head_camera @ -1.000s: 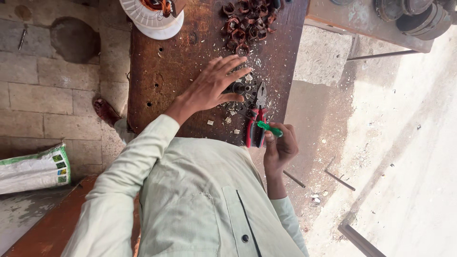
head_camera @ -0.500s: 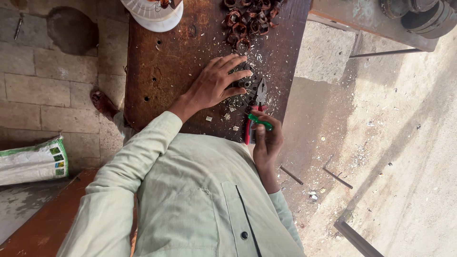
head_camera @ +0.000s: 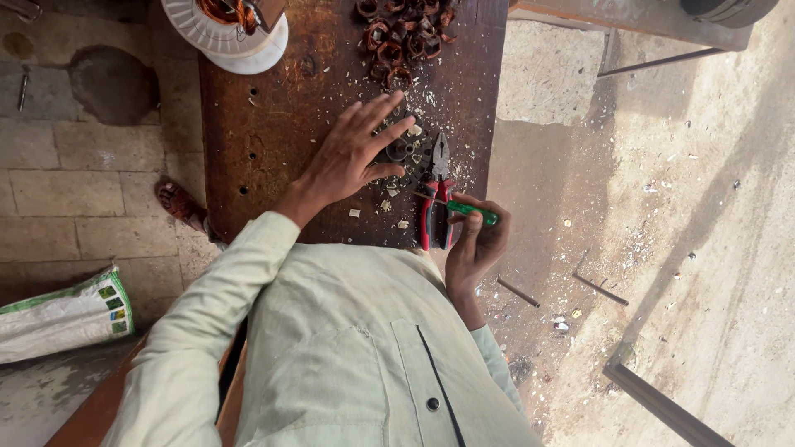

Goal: The person uses pliers to remove copper windings from a circular metal component on a workbench. They then use a screwdriver to pry out small metal pieces from the component's slots.

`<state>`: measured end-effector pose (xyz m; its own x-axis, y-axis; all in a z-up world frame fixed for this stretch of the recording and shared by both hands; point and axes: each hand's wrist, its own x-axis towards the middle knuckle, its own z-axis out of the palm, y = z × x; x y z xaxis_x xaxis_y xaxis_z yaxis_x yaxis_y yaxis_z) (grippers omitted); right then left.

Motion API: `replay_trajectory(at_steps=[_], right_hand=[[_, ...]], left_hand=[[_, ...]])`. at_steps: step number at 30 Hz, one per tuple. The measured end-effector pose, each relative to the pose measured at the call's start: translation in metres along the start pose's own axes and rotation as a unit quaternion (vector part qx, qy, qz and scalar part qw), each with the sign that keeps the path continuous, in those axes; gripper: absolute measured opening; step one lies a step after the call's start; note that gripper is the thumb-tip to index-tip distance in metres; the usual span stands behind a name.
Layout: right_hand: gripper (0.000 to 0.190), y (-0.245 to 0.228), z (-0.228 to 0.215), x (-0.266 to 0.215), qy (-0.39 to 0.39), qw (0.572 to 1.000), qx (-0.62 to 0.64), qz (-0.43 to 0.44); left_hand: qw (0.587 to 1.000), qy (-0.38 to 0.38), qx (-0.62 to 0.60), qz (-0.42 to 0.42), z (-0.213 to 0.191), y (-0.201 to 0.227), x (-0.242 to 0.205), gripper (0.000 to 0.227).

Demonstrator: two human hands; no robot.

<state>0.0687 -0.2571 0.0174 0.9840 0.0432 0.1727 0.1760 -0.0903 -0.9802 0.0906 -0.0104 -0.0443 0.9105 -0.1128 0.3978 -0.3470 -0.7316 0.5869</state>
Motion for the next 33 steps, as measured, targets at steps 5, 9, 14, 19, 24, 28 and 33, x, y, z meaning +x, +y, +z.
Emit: replay_trajectory(at_steps=[5, 9, 14, 19, 24, 28, 33], right_hand=[[0.030, -0.003, -0.003, 0.008, 0.030, 0.999, -0.024, -0.016], [0.033, 0.002, -0.002, 0.008, 0.023, 1.000, -0.011, 0.009], [0.034, 0.009, -0.004, 0.006, 0.005, 1.000, -0.005, 0.000], [0.036, 0.003, -0.008, 0.001, 0.002, 1.000, -0.014, 0.007], [0.037, 0.006, -0.007, -0.007, -0.001, 0.999, -0.027, 0.025], [0.037, 0.007, -0.008, -0.014, -0.013, 0.999, -0.032, 0.033], [0.038, 0.004, -0.007, -0.014, -0.027, 0.998, -0.040, 0.043]], left_hand=[[0.972, -0.163, -0.053, -0.162, -0.099, 0.034, -0.067, 0.025], [0.851, -0.366, -0.098, -0.363, -0.155, 0.053, -0.120, 0.030], [0.832, -0.378, -0.160, -0.373, -0.168, 0.068, -0.127, 0.034], [0.802, -0.385, -0.181, -0.419, -0.171, 0.082, -0.132, 0.045], [0.786, -0.398, -0.223, -0.417, -0.170, 0.082, -0.147, 0.047], [0.766, -0.413, -0.243, -0.428, -0.169, 0.084, -0.166, 0.044], [0.744, -0.377, -0.355, -0.423, -0.162, 0.079, -0.193, 0.050]])
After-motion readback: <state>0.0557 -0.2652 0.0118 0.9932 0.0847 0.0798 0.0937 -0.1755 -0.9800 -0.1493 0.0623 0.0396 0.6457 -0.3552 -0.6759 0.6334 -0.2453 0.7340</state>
